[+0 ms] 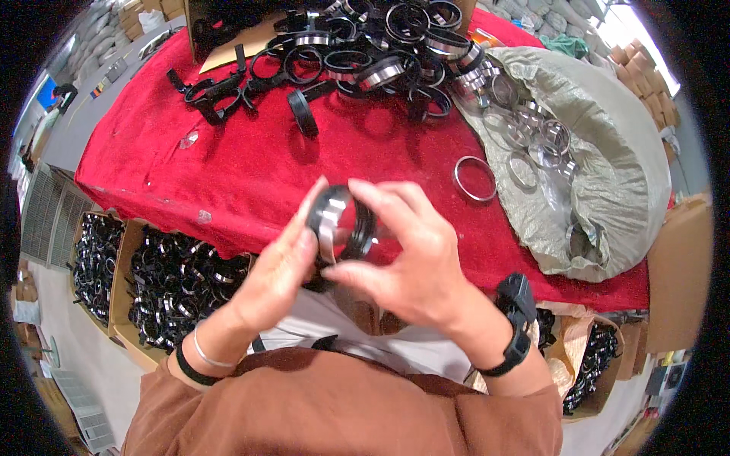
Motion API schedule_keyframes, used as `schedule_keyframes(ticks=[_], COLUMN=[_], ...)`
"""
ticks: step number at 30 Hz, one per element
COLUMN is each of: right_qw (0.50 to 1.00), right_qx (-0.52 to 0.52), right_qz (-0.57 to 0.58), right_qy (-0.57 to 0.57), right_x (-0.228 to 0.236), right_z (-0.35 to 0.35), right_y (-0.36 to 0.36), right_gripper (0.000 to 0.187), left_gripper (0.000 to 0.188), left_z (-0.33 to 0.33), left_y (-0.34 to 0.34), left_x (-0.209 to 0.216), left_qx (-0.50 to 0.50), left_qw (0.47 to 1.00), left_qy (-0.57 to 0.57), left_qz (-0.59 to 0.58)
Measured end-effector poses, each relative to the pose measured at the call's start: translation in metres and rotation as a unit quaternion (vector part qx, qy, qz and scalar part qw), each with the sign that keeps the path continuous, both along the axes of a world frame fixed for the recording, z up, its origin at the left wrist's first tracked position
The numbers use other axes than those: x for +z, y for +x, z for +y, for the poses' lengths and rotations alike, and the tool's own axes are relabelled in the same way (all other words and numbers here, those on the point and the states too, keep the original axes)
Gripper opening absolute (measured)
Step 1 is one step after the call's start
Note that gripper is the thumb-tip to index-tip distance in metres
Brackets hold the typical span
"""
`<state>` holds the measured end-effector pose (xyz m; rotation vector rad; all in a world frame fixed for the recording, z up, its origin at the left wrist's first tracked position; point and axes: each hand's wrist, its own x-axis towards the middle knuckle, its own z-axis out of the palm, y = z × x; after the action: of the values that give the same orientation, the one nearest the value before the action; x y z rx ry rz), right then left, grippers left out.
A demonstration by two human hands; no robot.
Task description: Fitting silver metal rings onto black plastic circular components on a red-covered work table.
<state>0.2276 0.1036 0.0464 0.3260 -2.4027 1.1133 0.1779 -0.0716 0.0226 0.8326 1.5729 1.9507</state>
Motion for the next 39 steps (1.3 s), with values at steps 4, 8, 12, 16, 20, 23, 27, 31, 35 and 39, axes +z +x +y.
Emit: schedule_keyframes(ticks=[4,8,12,16,20,23,27,31,35,39], right_qw=[0.999,0.999,0.99,0.908,0.957,0.969,0.912,0.867,0.922,0.905], right_qx=[0.004,-0.011,0.006,0.06,-0.197,-0.225,-0.285,-0.308,-0.234,-0.165], right_qz=[0.047,-0.025,-0.144,-0.298,-0.061,-0.01,-0.077,-0.231,0.04,0.127], right_qy=[-0.027,-0.028,0.0,-0.287,-0.203,0.099,0.284,0.315,0.306,0.371], right_x=[-0.006,-0.009,0.007,0.068,0.127,0.113,0.025,-0.022,-0.032,-0.025], right_z=[-0.015,-0.009,0.031,0.087,0.08,0.132,0.14,0.125,0.118,0.109], right_y=[0.019,0.003,-0.041,-0.104,-0.139,-0.114,-0.045,-0.015,0.0,0.009], right_gripper=[0.071,0.066,0.061,0.05,0.058,0.056,0.077,0.081,0.07,0.07], left_gripper=[0.057,0.062,0.03,0.051,0.062,0.047,0.037,0.038,0.029,0.013], left_z=[-0.01,-0.011,-0.024,-0.019,-0.014,-0.002,0.003,-0.004,-0.011,-0.022], left_y=[0.023,-0.001,-0.075,-0.171,-0.227,-0.249,-0.223,-0.195,-0.171,-0.145], left_x=[-0.003,0.003,0.019,0.009,-0.002,-0.006,0.0,0.005,0.009,-0.002], left_qx=[0.001,-0.058,0.081,0.278,0.125,0.025,0.03,0.033,0.074,0.15], left_qw=[0.996,0.992,0.926,0.727,0.783,0.835,0.79,0.723,0.739,0.941], left_qy=[-0.066,-0.114,-0.279,-0.39,-0.336,-0.291,-0.335,-0.359,-0.401,-0.163], left_qz=[0.065,0.001,0.242,0.493,0.508,0.466,0.512,0.589,0.536,0.257])
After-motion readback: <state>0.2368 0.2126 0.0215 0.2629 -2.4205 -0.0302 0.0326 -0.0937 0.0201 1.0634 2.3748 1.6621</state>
